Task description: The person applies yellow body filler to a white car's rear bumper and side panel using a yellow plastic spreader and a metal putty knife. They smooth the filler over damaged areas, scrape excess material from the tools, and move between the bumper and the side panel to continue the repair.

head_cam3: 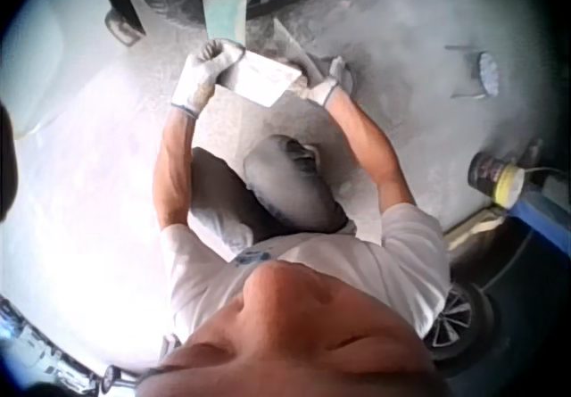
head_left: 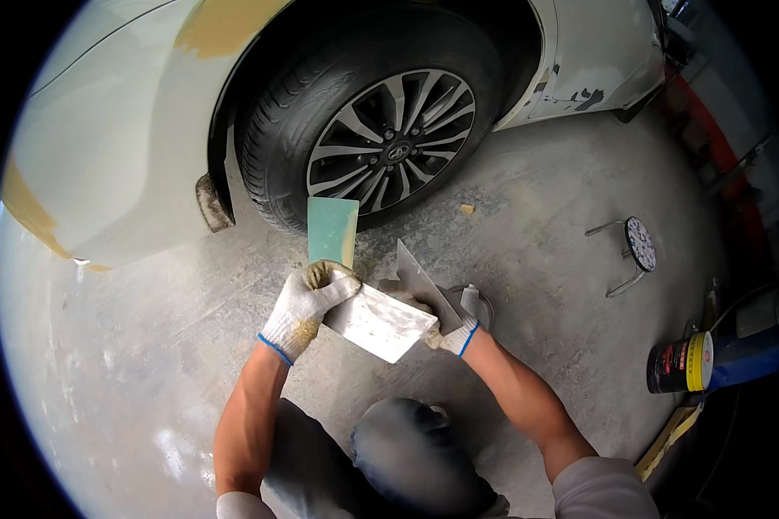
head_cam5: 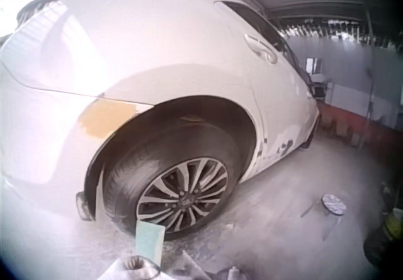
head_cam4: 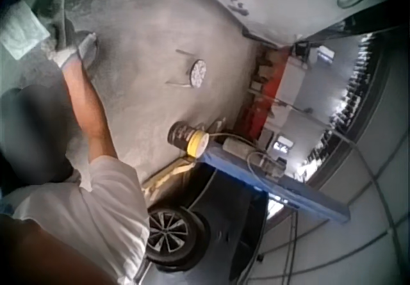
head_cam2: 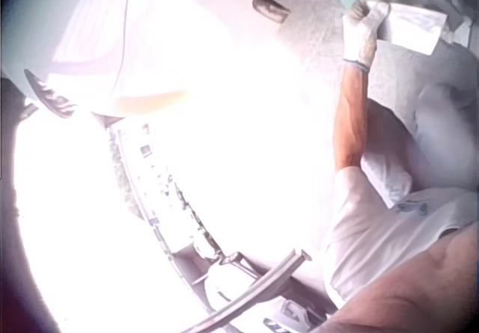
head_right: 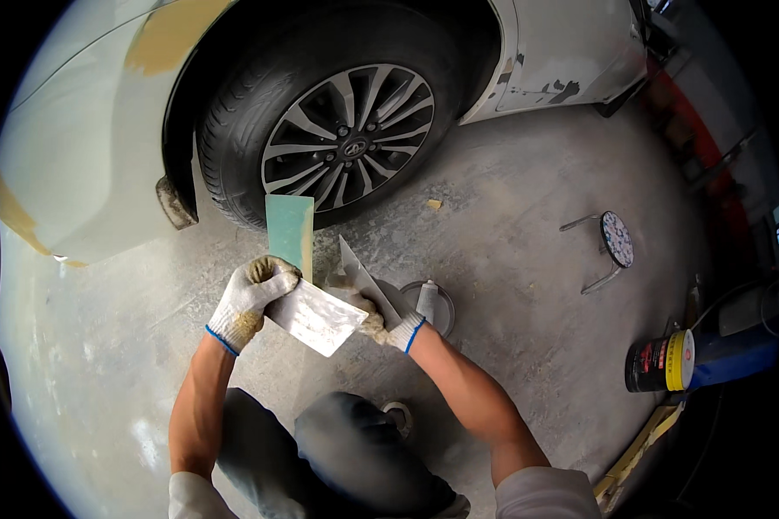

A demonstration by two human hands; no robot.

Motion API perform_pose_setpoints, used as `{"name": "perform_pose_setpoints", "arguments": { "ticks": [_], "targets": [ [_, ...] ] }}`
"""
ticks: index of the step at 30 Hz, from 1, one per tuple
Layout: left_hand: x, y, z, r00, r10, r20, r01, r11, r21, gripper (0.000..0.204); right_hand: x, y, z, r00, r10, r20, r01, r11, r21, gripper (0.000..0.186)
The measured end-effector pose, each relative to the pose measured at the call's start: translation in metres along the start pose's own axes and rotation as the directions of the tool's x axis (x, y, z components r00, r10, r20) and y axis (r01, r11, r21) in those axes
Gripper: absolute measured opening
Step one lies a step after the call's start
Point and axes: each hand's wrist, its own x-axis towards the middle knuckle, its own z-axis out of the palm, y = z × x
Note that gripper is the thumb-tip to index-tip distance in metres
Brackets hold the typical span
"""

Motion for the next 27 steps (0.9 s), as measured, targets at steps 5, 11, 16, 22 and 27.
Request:
{"name": "perform_pose_setpoints", "arguments": {
  "ticks": [5, 11, 16, 22, 27],
  "targets": [
    [0.003, -0.014, 0.017, 0.995, -0.071, -0.073, 0.077, 0.994, 0.074, 0.022, 0.030, 0.064, -0.014, 0.962, 0.014, -0.273, 0.017, 0.994, 0.108, 0.034],
    [-0.001, 0.000, -0.005, 0.967, -0.055, -0.249, 0.076, 0.994, 0.076, 0.023, 0.020, 0.073, 0.007, 0.984, 0.171, -0.043, -0.170, 0.985, 0.022, 0.032],
    [0.003, -0.007, -0.030, 0.912, 0.094, -0.399, -0.049, 0.991, 0.122, 0.023, -0.015, 0.056, 0.007, 0.856, 0.017, -0.516, -0.052, 0.997, -0.053, 0.027],
    [0.005, -0.041, -0.014, 0.843, 0.380, -0.381, -0.161, 0.854, 0.494, 0.021, 0.009, 0.036, 0.101, 0.437, -0.866, 0.244, -0.392, -0.428, -0.815, 0.014],
    [-0.020, -0.023, 0.043, 0.888, 0.347, -0.303, -0.174, 0.862, 0.476, 0.021, 0.038, 0.033, 0.082, 0.578, -0.574, 0.580, -0.269, -0.805, -0.528, 0.033]
  ]
}}
